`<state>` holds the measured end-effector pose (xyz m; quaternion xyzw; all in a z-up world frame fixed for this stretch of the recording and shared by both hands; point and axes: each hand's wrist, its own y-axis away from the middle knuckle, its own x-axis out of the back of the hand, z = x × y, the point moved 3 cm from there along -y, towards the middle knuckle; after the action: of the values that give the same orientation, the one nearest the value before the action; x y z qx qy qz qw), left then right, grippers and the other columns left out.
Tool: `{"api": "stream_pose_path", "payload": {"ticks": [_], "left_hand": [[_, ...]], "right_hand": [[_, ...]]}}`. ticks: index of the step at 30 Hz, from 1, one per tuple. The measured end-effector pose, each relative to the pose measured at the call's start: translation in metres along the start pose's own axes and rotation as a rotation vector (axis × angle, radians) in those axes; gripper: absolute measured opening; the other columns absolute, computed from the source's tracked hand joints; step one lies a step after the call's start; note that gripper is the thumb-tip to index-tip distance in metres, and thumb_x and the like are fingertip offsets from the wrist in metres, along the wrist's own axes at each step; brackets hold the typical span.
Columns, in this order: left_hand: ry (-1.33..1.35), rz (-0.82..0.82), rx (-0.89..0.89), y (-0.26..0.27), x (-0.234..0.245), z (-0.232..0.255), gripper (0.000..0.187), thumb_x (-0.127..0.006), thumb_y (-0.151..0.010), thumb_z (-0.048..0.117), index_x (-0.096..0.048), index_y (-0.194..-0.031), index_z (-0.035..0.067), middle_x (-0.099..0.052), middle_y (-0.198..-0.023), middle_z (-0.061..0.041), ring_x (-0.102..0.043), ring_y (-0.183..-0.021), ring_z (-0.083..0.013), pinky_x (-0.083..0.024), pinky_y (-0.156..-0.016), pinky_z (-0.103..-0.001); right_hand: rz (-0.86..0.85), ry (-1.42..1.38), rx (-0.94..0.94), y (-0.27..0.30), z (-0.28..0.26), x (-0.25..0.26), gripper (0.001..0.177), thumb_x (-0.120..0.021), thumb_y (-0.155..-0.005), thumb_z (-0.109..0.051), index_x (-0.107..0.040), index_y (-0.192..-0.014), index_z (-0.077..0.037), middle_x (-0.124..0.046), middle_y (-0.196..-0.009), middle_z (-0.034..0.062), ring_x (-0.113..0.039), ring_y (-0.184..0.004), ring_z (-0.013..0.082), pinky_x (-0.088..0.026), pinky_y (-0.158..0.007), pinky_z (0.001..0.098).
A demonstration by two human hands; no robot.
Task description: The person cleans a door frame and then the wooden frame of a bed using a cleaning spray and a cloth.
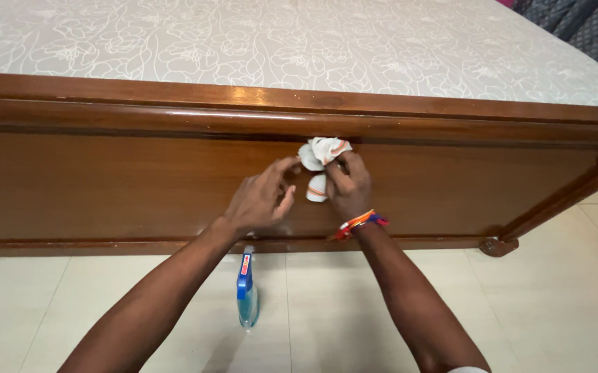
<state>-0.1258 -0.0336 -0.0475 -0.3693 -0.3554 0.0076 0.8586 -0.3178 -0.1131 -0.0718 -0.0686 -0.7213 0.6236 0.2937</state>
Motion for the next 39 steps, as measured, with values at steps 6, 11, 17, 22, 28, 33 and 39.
{"api": "stream_pose_path", "payload": {"ticks": [6, 11, 17, 22, 28, 33, 39], "left_hand": [[-0.087, 0.091, -0.012, 0.006, 0.002, -0.016, 0.054, -0.067, -0.09, 0.012, -0.047, -0.14, 0.008, -0.071, -0.113, -0.021, -0.073, -0.084, -0.0392, -0.059, -0.072, -0.048], [-0.188, 0.058, 0.058, 0.016, -0.017, -0.039, 0.049, -0.067, -0.088, 0.015, -0.05, -0.133, 0.005, -0.071, -0.099, -0.025, -0.069, -0.078, -0.0454, -0.056, -0.068, -0.054], [-0.211, -0.114, 0.129, 0.028, -0.037, -0.064, 0.046, -0.068, -0.086, 0.019, -0.048, -0.125, 0.005, -0.07, -0.073, -0.022, -0.067, -0.067, -0.0464, -0.055, -0.063, -0.056], [-0.297, -0.29, 0.174, 0.033, -0.056, -0.076, 0.041, -0.064, -0.089, 0.022, -0.045, -0.122, 0.007, -0.071, -0.077, -0.024, -0.068, -0.073, -0.0472, -0.055, -0.067, -0.056], [-0.17, -0.492, 0.302, 0.037, -0.071, -0.082, 0.048, -0.061, -0.087, 0.021, -0.039, -0.129, 0.012, -0.072, -0.095, -0.024, -0.068, -0.086, -0.0485, -0.053, -0.073, -0.06], [-0.237, -0.777, 0.413, 0.05, -0.084, -0.1, 0.051, -0.06, -0.089, 0.024, -0.035, -0.133, 0.013, -0.074, -0.093, -0.023, -0.07, -0.089, -0.045, -0.051, -0.08, -0.058], [-0.062, -0.862, 0.405, 0.084, -0.108, -0.14, 0.053, -0.062, -0.091, 0.021, -0.032, -0.133, 0.01, -0.071, -0.098, -0.027, -0.069, -0.092, -0.0451, -0.053, -0.079, -0.055]], "right_hand": [[-0.164, -0.054, 0.04, 0.006, -0.031, -0.034, 0.025, -0.076, -0.08, 0.0, -0.075, -0.104, -0.007, -0.062, -0.111, 0.0143, -0.067, -0.093, 0.0303, -0.058, -0.076, 0.0401], [-0.219, -0.063, 0.026, 0.028, -0.037, -0.054, 0.028, -0.077, -0.082, -0.006, -0.074, -0.109, -0.011, -0.06, -0.113, 0.0126, -0.067, -0.095, 0.0299, -0.059, -0.077, 0.0398], [-0.357, -0.036, -0.032, 0.071, -0.029, -0.071, 0.035, -0.068, -0.079, -0.007, -0.072, -0.113, -0.014, -0.059, -0.105, 0.0123, -0.065, -0.089, 0.0297, -0.057, -0.07, 0.0433], [-0.562, -0.039, -0.102, 0.111, -0.016, -0.082, 0.026, -0.07, -0.087, -0.011, -0.071, -0.113, -0.017, -0.058, -0.107, 0.0123, -0.065, -0.093, 0.0297, -0.056, -0.073, 0.0444], [-0.667, -0.087, -0.095, 0.141, -0.01, -0.088, 0.023, -0.07, -0.09, -0.016, -0.068, -0.113, -0.013, -0.056, -0.116, 0.0149, -0.064, -0.1, 0.0341, -0.056, -0.075, 0.0452], [-0.852, -0.125, -0.166, 0.168, -0.004, -0.096, 0.032, -0.066, -0.09, -0.011, -0.067, -0.122, -0.012, -0.057, -0.116, 0.0145, -0.066, -0.095, 0.0325, -0.057, -0.071, 0.0457], [-0.954, -0.152, -0.171, 0.181, -0.014, -0.1, 0.037, -0.065, -0.09, -0.011, -0.062, -0.126, -0.012, -0.056, -0.124, 0.019, -0.067, -0.1, 0.0338, -0.059, -0.079, 0.0459]]}}
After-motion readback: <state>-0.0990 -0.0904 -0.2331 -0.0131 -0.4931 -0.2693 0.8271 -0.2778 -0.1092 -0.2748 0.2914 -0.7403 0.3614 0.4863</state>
